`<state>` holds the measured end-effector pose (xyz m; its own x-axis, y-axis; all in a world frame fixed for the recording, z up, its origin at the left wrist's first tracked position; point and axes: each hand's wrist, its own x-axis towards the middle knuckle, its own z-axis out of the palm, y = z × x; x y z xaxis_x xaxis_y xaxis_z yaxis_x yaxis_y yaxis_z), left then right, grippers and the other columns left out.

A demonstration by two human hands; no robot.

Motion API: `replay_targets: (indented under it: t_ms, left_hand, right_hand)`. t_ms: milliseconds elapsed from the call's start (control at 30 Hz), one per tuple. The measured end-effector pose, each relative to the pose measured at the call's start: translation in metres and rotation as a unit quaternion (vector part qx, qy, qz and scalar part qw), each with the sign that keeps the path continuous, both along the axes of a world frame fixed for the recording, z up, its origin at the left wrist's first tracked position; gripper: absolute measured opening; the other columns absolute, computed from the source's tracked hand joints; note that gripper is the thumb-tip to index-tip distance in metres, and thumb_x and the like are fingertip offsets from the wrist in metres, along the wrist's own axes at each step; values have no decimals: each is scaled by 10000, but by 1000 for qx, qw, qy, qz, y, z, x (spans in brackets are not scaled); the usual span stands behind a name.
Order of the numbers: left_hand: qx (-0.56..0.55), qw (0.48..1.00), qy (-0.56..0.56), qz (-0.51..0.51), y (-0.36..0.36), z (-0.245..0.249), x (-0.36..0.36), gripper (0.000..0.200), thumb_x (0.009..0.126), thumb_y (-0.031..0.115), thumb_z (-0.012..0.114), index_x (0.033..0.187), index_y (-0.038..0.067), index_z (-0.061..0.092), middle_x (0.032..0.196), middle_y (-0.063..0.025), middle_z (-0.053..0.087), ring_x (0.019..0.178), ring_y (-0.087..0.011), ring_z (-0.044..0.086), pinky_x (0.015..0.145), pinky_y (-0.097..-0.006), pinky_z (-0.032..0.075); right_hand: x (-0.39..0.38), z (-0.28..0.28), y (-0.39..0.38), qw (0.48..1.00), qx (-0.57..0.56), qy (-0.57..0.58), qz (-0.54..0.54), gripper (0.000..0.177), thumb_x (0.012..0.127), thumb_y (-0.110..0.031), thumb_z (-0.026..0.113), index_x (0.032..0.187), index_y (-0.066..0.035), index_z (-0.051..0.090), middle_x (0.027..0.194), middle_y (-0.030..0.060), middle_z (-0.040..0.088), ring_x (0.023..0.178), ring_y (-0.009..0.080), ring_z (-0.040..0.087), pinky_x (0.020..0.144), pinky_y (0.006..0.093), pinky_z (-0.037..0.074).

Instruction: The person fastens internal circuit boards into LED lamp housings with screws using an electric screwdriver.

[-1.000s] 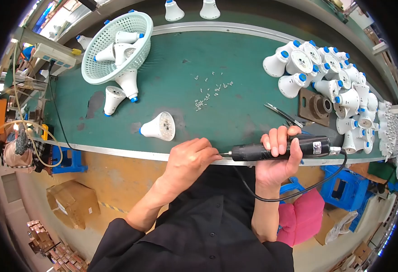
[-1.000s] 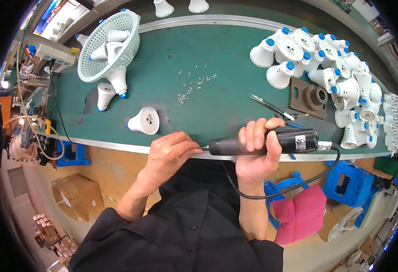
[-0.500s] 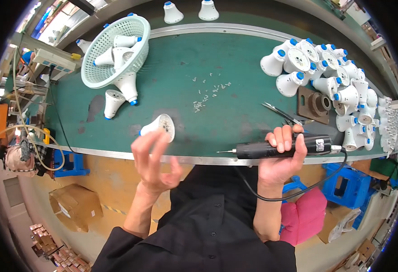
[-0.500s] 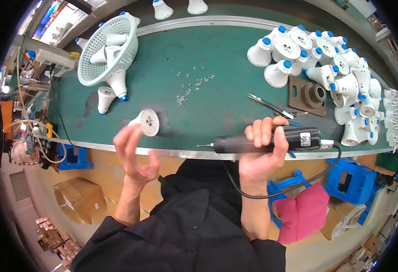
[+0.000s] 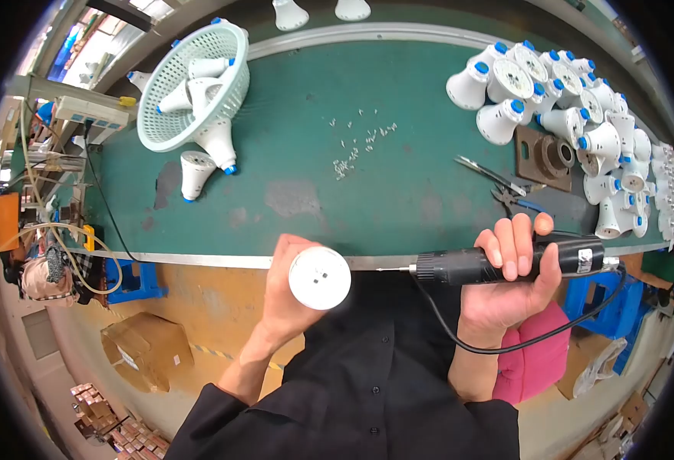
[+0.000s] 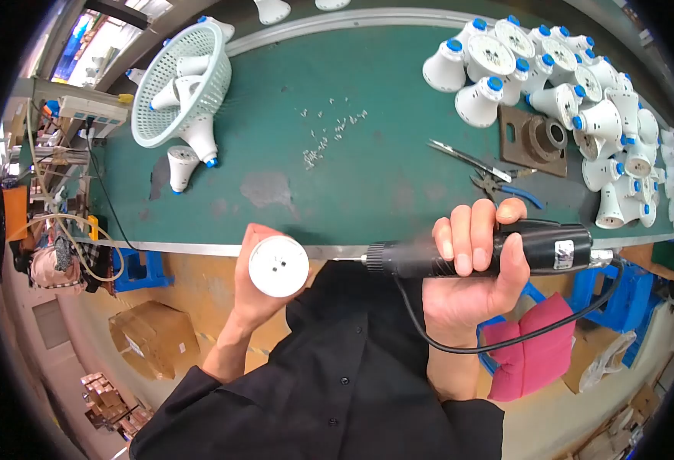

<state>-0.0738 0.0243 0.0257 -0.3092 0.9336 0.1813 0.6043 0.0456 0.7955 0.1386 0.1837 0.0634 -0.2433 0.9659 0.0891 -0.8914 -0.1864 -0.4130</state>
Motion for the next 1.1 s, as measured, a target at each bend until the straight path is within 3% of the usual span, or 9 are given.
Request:
replay_targets:
  t_ms: [67,167,200,300,400,500,600,1100]
  left_hand:
    - [-1,997,-80,10,-10,-11,19,597,646,48,927,1134,32,583,1043,-60,613,984,-174,618,872,-317,509]
    - [-81,979,-170,73,-23,-15,44,584,681,71,927,1145,22,577,1088,-56,607,1022,-142,631,881,-297,514]
    - [-51,990,-126,47,-24,-19,47,639,683,78,933,1200,12,565,1150,-70,606,1037,-142,630,884,-298,515]
    - [-57,987,-140,55,-19,-16,55,713,661,123,942,1251,-5,563,1204,-86,609,1038,-155,625,913,-311,501]
    - [-51,980,-192,3,-22,-17,47,708,735,250,862,1304,-13,534,1140,-139,660,1030,-217,668,909,-352,516]
    - [-52,920,-389,-6,-29,-24,45,583,813,315,696,1267,-22,553,1132,-148,654,1047,-232,646,922,-352,489]
    - [-109,926,-361,9,-32,-26,46,503,843,289,582,1233,-28,566,1079,-147,661,1005,-227,650,886,-339,494]
    - [-58,972,-227,0,-26,-23,49,400,805,183,596,1147,-25,585,957,-179,658,847,-323,672,768,-382,524]
  right_hand:
    - [5,3,-4,1000,9,8,12,227,980,-261,587,1115,-97,510,703,-32,439,611,87,442,629,271,412]
    - [10,2,-12,999,32,-14,34,236,977,-255,590,1125,-96,498,713,-27,456,616,87,459,635,276,432]
    - [10,1,-13,998,41,-18,42,235,974,-241,590,1131,-95,494,724,-22,473,620,93,474,640,282,448]
    - [8,-2,-16,995,62,-66,49,241,968,-235,596,1135,-96,493,725,-17,480,620,101,479,634,288,451]
    - [3,-1,-18,993,65,-86,51,224,965,-234,605,1089,-103,473,705,-32,461,607,82,467,625,271,429]
    - [0,0,-20,992,69,-94,54,219,966,-234,609,1075,-107,468,696,-41,451,601,71,460,627,262,421]
    - [-1,-2,-21,990,74,-102,62,233,952,-228,622,1094,-111,478,698,-29,468,602,88,474,630,277,436]
    - [-12,-15,-26,987,63,-118,92,246,911,-140,634,1110,-107,494,685,0,494,590,126,500,626,311,457]
